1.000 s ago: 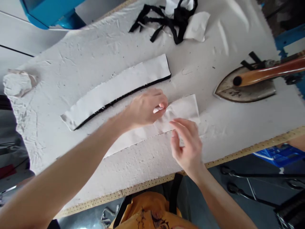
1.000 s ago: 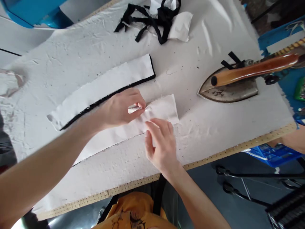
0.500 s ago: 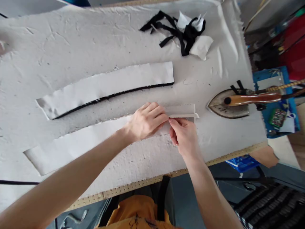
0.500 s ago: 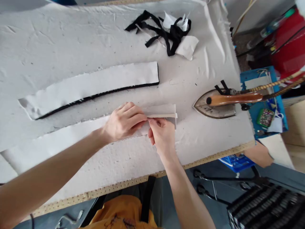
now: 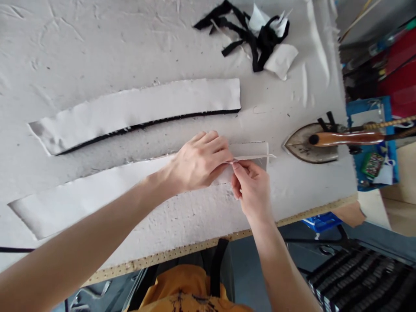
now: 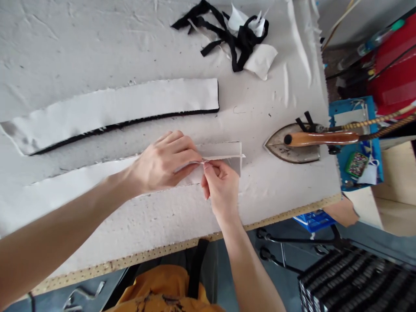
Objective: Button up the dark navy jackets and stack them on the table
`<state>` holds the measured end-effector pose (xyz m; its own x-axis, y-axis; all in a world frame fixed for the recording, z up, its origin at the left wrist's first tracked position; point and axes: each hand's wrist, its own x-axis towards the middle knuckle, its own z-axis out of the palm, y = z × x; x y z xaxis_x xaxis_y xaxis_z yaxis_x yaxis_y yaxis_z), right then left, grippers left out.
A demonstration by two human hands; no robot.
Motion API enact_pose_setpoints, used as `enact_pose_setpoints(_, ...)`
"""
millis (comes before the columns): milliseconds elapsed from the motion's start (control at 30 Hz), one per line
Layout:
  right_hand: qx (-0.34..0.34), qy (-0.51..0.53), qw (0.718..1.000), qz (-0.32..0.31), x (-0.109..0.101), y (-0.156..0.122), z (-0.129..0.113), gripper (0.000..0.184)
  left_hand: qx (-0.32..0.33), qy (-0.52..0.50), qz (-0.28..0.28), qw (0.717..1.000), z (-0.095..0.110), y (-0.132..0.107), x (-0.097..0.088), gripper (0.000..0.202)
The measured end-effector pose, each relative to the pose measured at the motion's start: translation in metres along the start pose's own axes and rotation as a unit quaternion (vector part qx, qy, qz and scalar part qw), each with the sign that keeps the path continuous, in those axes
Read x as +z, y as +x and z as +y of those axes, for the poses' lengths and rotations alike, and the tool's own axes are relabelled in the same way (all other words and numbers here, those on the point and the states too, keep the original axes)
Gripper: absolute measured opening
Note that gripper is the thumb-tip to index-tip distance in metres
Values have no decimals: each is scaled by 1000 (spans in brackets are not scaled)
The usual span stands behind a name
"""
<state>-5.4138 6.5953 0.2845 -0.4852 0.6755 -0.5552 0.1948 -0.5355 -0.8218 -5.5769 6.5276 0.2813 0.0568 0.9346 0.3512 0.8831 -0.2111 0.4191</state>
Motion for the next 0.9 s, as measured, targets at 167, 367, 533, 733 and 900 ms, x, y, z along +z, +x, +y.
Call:
enact_pose_setpoints(167, 0, 10, 1000, -13, -3, 0, 2, 17, 10, 38, -22, 999, 5, 6, -3, 15)
enact_pose_setpoints(367, 0, 14, 1000, -22, -4, 0, 1, 15, -17, 57, -52, 997, 9, 13, -7, 19)
enact_pose_setpoints(533, -17, 7, 1000, -16, -3, -1, 3, 16, -32, 38, -59, 997, 8, 16, -6, 21)
enact_pose_setpoints(733, -26, -1, 1000, -10, -2, -3, 2, 16, -18, 37, -69, 997, 11, 18, -7, 21)
enact_pose_setpoints(900, -31, -4, 999, -4, 1, -5, 2, 17, -26, 35, -62, 997, 11, 17, -6, 20)
